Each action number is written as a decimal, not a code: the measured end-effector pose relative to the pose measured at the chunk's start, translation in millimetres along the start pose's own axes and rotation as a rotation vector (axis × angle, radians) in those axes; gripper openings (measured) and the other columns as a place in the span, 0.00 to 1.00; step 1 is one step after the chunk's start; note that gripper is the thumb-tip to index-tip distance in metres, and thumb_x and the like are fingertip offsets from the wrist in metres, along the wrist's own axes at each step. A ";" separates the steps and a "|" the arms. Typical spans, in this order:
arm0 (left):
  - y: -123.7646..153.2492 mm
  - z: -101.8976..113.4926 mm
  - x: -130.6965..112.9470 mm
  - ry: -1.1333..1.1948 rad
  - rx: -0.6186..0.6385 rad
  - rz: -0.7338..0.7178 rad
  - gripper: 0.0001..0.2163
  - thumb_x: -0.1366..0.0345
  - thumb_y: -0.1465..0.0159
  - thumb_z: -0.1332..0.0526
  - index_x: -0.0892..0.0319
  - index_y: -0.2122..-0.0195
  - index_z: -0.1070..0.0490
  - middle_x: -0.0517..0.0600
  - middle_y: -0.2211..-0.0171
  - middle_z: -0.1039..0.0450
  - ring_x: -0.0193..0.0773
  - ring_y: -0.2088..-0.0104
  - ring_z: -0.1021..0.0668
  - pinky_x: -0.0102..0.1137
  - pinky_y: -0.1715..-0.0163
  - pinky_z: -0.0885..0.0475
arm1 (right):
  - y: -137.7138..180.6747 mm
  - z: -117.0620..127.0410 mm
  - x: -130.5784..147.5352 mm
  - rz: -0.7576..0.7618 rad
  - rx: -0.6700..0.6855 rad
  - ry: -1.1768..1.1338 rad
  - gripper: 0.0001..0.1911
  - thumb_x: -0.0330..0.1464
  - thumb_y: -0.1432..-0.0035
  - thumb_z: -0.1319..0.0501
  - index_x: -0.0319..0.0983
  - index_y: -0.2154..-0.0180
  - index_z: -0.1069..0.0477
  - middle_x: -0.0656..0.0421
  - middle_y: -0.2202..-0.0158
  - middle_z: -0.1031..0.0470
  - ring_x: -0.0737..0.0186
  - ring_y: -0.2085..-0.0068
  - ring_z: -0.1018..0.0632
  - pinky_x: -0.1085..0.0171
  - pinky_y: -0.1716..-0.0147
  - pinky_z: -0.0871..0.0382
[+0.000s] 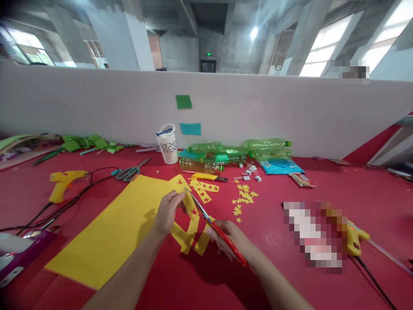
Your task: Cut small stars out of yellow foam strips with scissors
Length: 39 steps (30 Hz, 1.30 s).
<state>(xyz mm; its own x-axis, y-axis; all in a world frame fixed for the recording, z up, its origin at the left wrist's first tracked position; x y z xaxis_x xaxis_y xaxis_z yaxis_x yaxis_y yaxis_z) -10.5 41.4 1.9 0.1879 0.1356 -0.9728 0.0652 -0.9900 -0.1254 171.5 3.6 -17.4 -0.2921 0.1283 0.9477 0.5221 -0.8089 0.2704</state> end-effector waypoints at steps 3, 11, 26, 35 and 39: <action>1.9 -1.4 0.3 -0.038 -0.005 -0.005 0.12 0.61 0.42 0.46 0.62 0.79 0.36 0.45 0.87 0.33 0.31 0.85 0.30 0.27 0.81 0.37 | 1.5 0.7 -0.7 -0.001 0.007 -0.005 0.19 0.47 0.46 0.48 0.38 0.75 0.40 0.72 0.90 0.48 0.75 0.89 0.43 0.70 0.81 0.35; 3.3 -0.4 -1.3 -0.100 -0.021 0.020 0.13 0.61 0.43 0.45 0.62 0.82 0.35 0.44 0.90 0.36 0.30 0.87 0.31 0.26 0.82 0.38 | 8.9 8.1 7.8 -0.017 0.049 0.092 0.20 0.47 0.45 0.49 0.37 0.75 0.39 0.67 0.85 0.39 0.76 0.87 0.40 0.71 0.82 0.37; -0.1 4.2 1.2 -0.035 0.007 0.064 0.12 0.62 0.45 0.44 0.63 0.82 0.33 0.45 0.90 0.37 0.28 0.89 0.35 0.23 0.88 0.42 | 8.5 3.7 6.0 -0.070 0.045 0.058 0.21 0.49 0.45 0.50 0.37 0.75 0.40 0.69 0.89 0.43 0.75 0.89 0.40 0.75 0.88 0.44; 2.0 1.6 -0.8 -0.076 -0.011 0.038 0.16 0.61 0.43 0.44 0.62 0.86 0.35 0.46 0.90 0.36 0.28 0.89 0.34 0.25 0.85 0.40 | 7.6 -8.7 3.1 -0.062 0.022 -0.079 0.19 0.48 0.45 0.49 0.38 0.75 0.41 0.71 0.89 0.46 0.76 0.90 0.42 0.71 0.82 0.35; 2.0 1.4 1.6 -0.054 -0.024 0.042 0.17 0.61 0.43 0.45 0.63 0.87 0.34 0.46 0.90 0.36 0.28 0.89 0.34 0.26 0.86 0.41 | 10.8 -12.2 15.6 -0.091 0.026 -0.056 0.20 0.48 0.46 0.49 0.38 0.75 0.41 0.70 0.89 0.45 0.74 0.89 0.40 0.71 0.83 0.37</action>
<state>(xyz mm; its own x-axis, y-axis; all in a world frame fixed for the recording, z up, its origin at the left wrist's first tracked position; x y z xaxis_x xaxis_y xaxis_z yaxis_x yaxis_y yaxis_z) -11.5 39.5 -0.1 0.1375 0.0912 -0.9863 0.0816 -0.9934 -0.0805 162.8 -10.1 -1.8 -0.2944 0.2328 0.9269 0.5166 -0.7772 0.3593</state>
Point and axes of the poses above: each hand's wrist, its own y-axis away from the middle knuckle, its own z-axis out of the back of the hand, x = y × z, the point moved 3 cm from there along -y, towards the middle knuckle
